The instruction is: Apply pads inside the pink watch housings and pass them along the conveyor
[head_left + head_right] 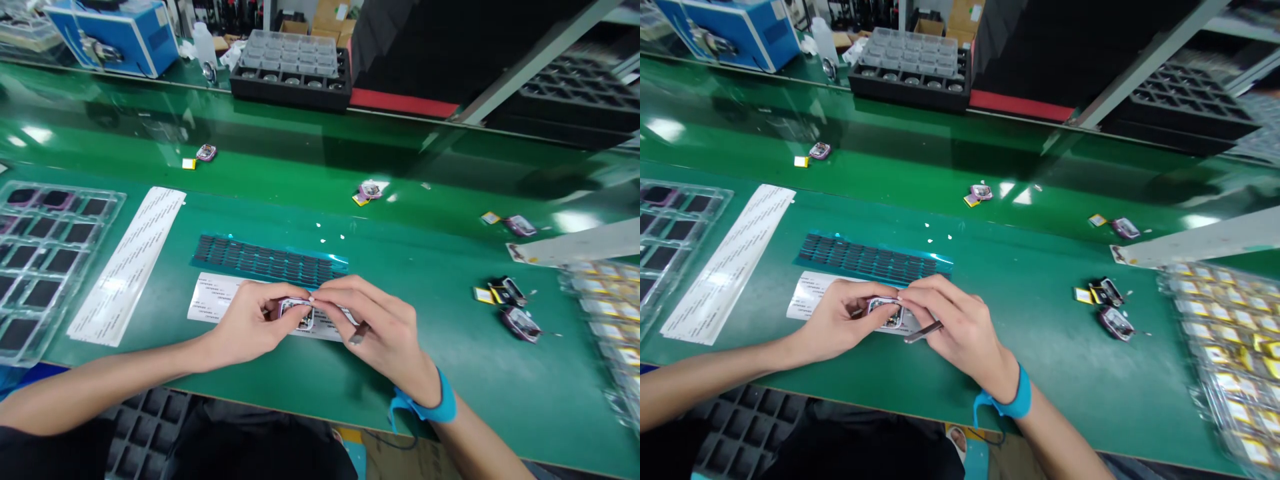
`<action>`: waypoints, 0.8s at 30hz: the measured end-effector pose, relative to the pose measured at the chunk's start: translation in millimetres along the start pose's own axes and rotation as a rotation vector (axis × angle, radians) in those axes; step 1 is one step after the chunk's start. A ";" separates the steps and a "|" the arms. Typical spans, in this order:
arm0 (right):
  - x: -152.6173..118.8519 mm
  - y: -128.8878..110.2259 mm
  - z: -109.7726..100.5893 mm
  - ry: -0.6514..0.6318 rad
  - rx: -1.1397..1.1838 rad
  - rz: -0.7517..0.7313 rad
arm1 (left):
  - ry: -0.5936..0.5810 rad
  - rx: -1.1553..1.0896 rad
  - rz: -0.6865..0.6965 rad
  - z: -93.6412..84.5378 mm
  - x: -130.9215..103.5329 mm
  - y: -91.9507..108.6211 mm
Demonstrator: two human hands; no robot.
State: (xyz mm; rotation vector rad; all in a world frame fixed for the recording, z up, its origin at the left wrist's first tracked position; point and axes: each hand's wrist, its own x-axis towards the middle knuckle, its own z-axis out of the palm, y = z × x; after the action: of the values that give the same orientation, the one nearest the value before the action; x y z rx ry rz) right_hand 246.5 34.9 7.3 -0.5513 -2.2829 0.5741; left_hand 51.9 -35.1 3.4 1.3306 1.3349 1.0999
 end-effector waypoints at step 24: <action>-12.1 11.8 -8.1 -0.141 -0.250 -0.269 | -0.042 0.013 0.024 0.9 -5.2 1.6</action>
State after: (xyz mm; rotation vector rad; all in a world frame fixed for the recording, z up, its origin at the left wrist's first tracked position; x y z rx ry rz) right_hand 262.8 40.0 -0.3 -0.3198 -2.5280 0.2019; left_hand 53.0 -40.3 4.9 1.3748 1.3005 1.0751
